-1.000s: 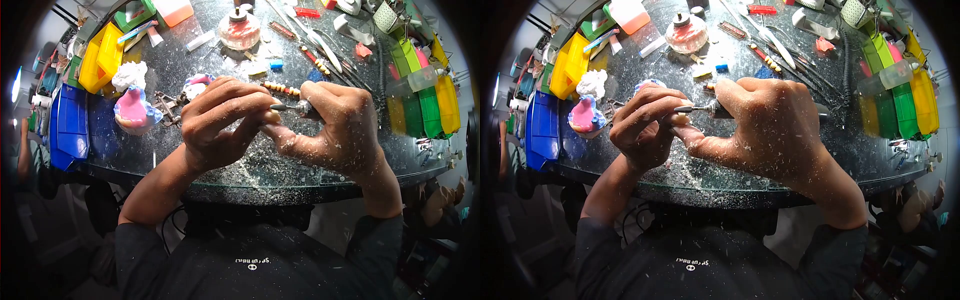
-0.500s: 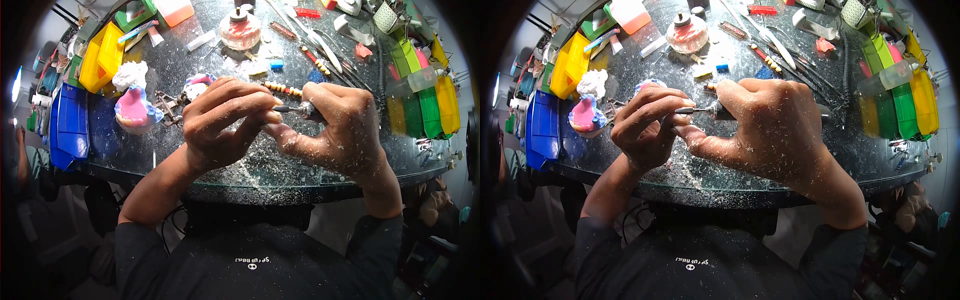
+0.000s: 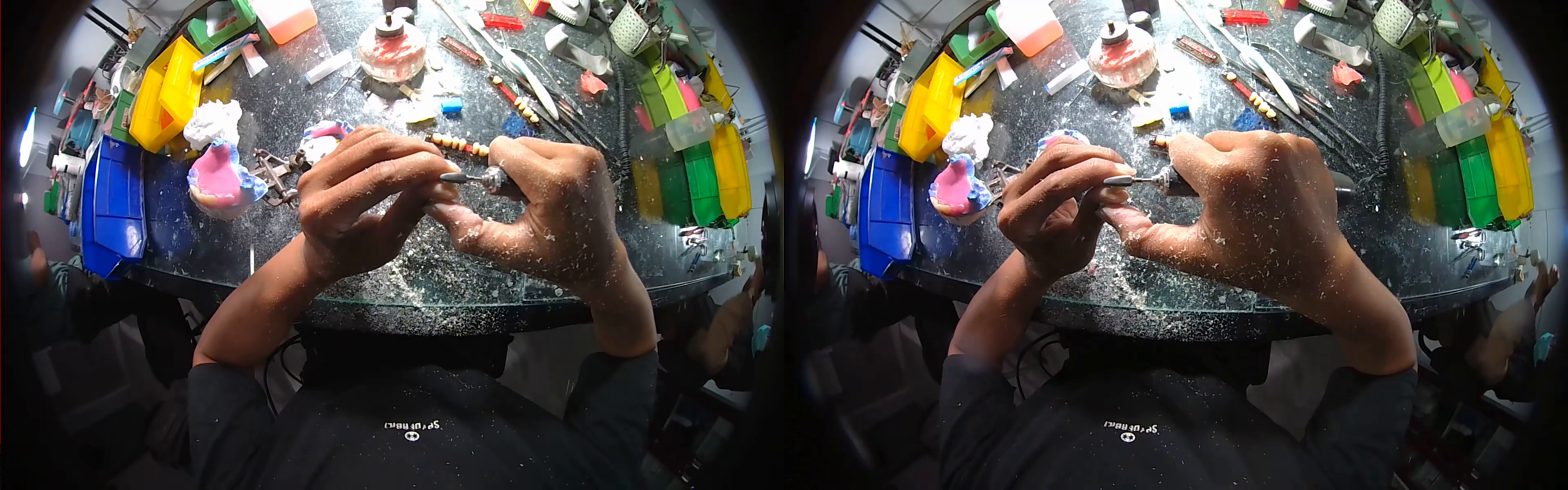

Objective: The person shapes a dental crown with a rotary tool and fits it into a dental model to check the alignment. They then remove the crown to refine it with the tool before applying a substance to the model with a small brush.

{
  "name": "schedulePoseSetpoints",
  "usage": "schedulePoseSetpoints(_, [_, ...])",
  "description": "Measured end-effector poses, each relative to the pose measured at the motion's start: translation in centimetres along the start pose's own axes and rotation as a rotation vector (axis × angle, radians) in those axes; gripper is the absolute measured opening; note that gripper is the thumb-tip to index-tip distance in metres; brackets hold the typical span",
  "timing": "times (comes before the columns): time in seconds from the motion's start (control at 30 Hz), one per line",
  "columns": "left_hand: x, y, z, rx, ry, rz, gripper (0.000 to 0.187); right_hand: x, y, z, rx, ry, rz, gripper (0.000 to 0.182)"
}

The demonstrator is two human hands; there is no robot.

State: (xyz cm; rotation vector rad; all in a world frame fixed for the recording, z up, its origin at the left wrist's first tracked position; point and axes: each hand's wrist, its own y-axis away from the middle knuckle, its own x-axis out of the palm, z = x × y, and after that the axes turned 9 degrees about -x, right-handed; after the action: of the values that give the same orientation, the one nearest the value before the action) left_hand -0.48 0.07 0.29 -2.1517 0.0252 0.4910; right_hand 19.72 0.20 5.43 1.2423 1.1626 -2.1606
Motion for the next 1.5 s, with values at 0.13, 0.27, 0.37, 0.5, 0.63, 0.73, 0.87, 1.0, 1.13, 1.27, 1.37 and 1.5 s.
schedulePoseSetpoints(0.13, [-0.01, -0.04, 0.01, 0.006, -0.004, 0.009, 0.021, -0.07, 0.16, 0.03, 0.007, 0.015, 0.045, 0.051])
schedulePoseSetpoints(0.27, [0.08, -0.22, -0.22, -0.008, 0.022, -0.009, 0.021, -0.13, 0.13, -0.07, 0.002, 0.015, -0.029, 0.051])
schedulePoseSetpoints(0.37, [0.11, -0.05, -0.06, -0.008, 0.020, -0.022, 0.021, -0.24, -0.05, -0.04, 0.012, 0.014, 0.004, 0.051])
schedulePoseSetpoints(0.5, [0.00, -0.15, -0.03, 0.012, 0.014, -0.005, 0.022, -0.16, 0.15, -0.02, 0.006, 0.006, 0.045, 0.052])
schedulePoseSetpoints(0.63, [0.00, -0.10, -0.14, -0.003, 0.021, -0.011, 0.021, -0.05, 0.14, -0.13, 0.007, 0.011, 0.000, 0.051])
schedulePoseSetpoints(0.73, [0.05, -0.14, -0.14, -0.003, 0.027, -0.013, 0.021, -0.07, 0.16, -0.11, 0.026, 0.003, 0.015, 0.051])
schedulePoseSetpoints(0.87, [0.07, -0.09, -0.21, -0.006, 0.030, -0.011, 0.020, -0.11, 0.14, 0.15, 0.036, 0.003, 0.033, 0.050])
schedulePoseSetpoints(1.0, [0.06, -0.07, -0.21, -0.016, 0.026, -0.007, 0.020, -0.28, 0.21, 0.06, 0.023, 0.035, 0.033, 0.051])
schedulePoseSetpoints(1.13, [0.06, -0.03, -0.11, -0.008, -0.012, 0.001, 0.019, -0.09, 0.33, -0.24, 0.015, 0.023, 0.050, 0.053])
schedulePoseSetpoints(1.27, [0.08, -0.06, -0.16, -0.007, -0.031, -0.006, 0.019, -0.29, 0.15, -0.13, 0.040, 0.035, 0.028, 0.055])
schedulePoseSetpoints(1.37, [0.03, 0.02, 0.00, -0.004, -0.044, -0.002, 0.020, -0.26, 0.08, -0.13, 0.021, 0.040, 0.056, 0.055])
schedulePoseSetpoints(1.5, [0.05, 0.03, 0.04, 0.007, -0.047, 0.005, 0.021, -0.12, 0.18, -0.13, 0.020, 0.042, 0.045, 0.053])
